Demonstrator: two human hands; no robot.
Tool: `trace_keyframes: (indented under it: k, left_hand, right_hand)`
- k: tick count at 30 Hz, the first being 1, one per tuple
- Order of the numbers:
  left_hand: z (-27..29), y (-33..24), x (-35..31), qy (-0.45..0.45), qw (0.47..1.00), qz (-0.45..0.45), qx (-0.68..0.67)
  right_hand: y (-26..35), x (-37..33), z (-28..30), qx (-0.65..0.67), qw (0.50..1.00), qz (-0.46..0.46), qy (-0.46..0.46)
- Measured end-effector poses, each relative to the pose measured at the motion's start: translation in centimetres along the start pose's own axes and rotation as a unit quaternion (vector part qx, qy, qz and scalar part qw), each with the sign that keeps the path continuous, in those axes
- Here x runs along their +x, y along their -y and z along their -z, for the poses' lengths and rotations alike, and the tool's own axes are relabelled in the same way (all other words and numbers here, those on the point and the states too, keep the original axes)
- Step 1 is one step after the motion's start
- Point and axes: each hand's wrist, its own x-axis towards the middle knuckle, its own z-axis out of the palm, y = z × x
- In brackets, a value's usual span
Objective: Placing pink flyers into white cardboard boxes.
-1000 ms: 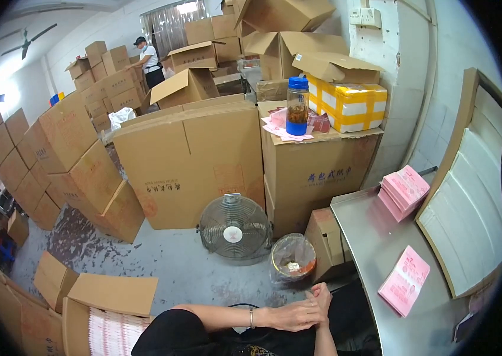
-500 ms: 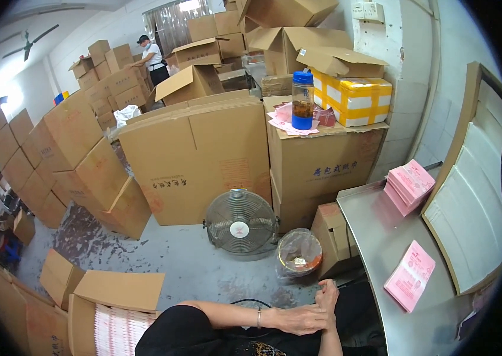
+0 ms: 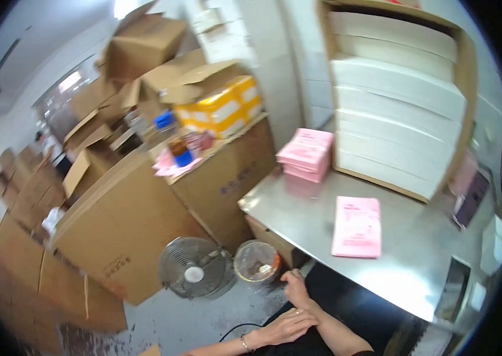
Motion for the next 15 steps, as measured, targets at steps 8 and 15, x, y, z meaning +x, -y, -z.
trace_keyframes:
  k: [8, 15]
  left_hand:
    - [-1.3, 0.0, 1.6, 0.096, 0.994, -0.059, 0.003]
    - [0.1, -4.6, 4.4, 0.069, 0.996, -0.054, -0.007]
  right_hand:
    - [-3.0, -1.5, 1.1, 0.105, 0.99, 0.059, 0.069]
    - [4.8, -4.7, 6.6, 0.107, 0.994, 0.005, 0.034]
